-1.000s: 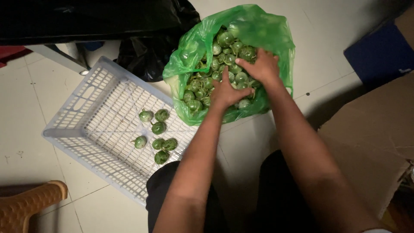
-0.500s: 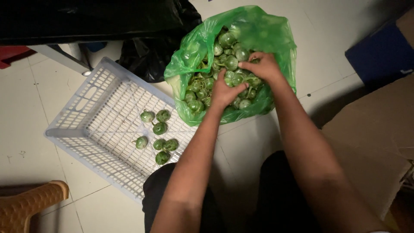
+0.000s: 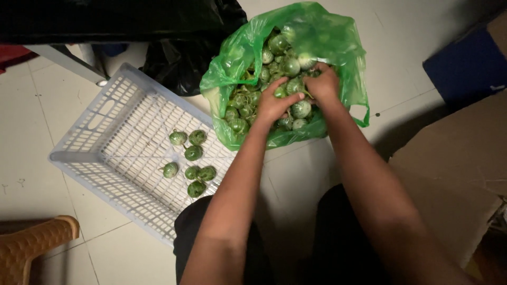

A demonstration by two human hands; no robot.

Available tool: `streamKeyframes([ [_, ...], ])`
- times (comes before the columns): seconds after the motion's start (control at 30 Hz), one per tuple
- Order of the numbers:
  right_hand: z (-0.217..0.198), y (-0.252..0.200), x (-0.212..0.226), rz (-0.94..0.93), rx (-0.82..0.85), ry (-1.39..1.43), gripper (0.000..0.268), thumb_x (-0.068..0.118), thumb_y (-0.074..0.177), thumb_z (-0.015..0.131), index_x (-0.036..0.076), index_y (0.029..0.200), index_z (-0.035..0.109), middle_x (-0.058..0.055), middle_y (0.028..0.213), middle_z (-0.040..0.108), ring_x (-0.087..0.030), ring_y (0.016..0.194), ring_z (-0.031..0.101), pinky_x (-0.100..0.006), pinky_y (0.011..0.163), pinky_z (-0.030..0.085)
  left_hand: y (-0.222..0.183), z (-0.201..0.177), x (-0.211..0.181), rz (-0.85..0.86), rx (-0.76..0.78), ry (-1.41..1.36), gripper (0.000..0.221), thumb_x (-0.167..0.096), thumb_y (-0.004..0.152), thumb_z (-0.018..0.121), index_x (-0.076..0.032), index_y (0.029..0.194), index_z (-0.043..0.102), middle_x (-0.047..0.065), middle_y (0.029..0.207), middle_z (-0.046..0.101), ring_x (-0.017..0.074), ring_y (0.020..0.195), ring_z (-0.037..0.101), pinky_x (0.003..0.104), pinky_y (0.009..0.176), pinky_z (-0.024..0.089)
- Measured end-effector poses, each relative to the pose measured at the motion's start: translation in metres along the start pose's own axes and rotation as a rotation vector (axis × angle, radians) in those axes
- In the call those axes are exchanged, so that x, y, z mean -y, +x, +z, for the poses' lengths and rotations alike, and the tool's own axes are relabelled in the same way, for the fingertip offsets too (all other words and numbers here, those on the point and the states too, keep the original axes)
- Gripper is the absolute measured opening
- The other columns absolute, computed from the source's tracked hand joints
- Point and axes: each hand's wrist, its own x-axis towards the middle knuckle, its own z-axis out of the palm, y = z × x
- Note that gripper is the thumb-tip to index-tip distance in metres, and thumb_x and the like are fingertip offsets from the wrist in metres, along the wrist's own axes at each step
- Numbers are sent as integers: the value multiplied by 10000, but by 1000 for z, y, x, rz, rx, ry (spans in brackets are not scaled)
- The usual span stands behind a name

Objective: Sorting and transferring small green eggplants from a plastic bag into a plastic crate on the floor.

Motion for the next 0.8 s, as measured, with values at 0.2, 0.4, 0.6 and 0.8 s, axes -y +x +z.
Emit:
streamKeyframes([
  [0.2,-15,0,0,-19,57,118,345,145,751,842,195,1068,714,-167,1004,695,-342,852,736,-475,497,663,26,12,32,160,-23,100,760,-455,648,979,-79,1248,701,307,1357,596,492,1286,580,578,1061,502],
  [0.4,-22,22,-20,-136,32,147,393,110,759,843,104,1096,640,-89,869,548,-303,801,676,-508,473,645,9,1,11,202,34,149,784,-471,588,1004,-59,1195,728,226,1386,596,448,1364,524,541,1153,419],
  [0.6,-54,-10,21,-282,-20,40,439,101,784,853,202,1167,663,-88,1172,655,-236,944,689,-330,540,666,-16,-18,-37,328,99,118,308,-386,669,897,-218,900,782,18,1135,748,199,1143,680,335,1035,468],
  [0.8,-60,-52,72,-147,276,498,330,134,903,791,203,1192,647,59,945,560,-109,694,721,-224,520,647,-9,-50,-34,439,97,0,422,-337,681,932,-134,1017,777,-54,1068,726,78,996,670,200,947,492],
])
